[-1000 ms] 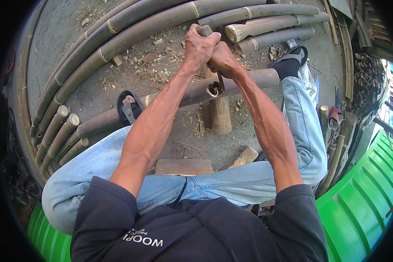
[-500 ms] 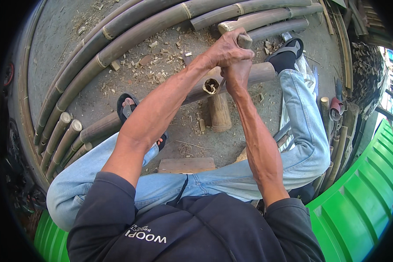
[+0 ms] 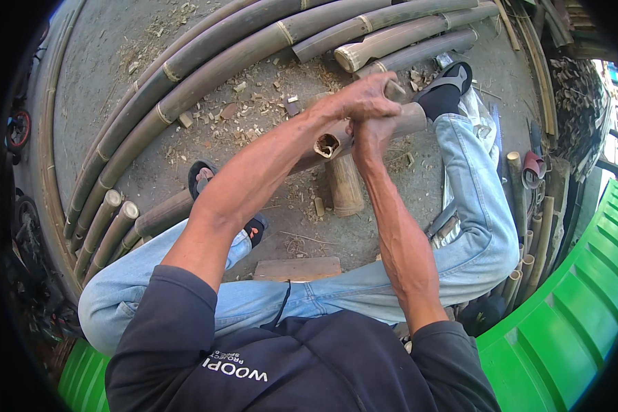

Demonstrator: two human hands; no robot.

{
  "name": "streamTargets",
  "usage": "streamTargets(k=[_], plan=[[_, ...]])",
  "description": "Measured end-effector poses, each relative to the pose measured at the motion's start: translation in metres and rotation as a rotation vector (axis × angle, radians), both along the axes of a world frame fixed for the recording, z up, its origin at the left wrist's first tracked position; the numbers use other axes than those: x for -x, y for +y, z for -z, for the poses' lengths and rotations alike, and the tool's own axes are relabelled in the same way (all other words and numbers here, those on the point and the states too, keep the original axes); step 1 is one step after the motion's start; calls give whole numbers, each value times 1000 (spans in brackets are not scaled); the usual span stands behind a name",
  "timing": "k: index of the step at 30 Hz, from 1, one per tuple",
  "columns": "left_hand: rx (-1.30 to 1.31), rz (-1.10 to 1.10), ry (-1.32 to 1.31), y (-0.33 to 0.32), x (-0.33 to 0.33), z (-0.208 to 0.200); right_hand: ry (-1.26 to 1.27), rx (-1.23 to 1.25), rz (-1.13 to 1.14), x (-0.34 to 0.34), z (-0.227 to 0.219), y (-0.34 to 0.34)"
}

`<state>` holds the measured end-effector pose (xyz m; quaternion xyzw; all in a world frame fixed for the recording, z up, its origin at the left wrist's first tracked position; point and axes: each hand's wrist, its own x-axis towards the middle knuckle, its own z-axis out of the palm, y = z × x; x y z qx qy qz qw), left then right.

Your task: The person is using a knife to carve and smooth out a hole in a bamboo pole.

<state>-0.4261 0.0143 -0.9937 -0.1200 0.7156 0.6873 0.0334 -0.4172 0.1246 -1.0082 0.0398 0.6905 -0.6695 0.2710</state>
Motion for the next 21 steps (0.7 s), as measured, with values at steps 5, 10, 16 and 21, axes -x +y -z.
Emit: streamTargets(k=[5,10,16,21], plan=[[48,-99,9,-43,12,14,-50,11,-5,11,9,-49],[126,-479,-360,-68,-24,37,-362,9,-332,3,16,-76],[-64,-1144,-403,-54,-101,0,-457,-81,-1080,-5,19,-101],[-92,-1600,-254,-12,-146,15,-141,-251,-1575,-32,10,-99]])
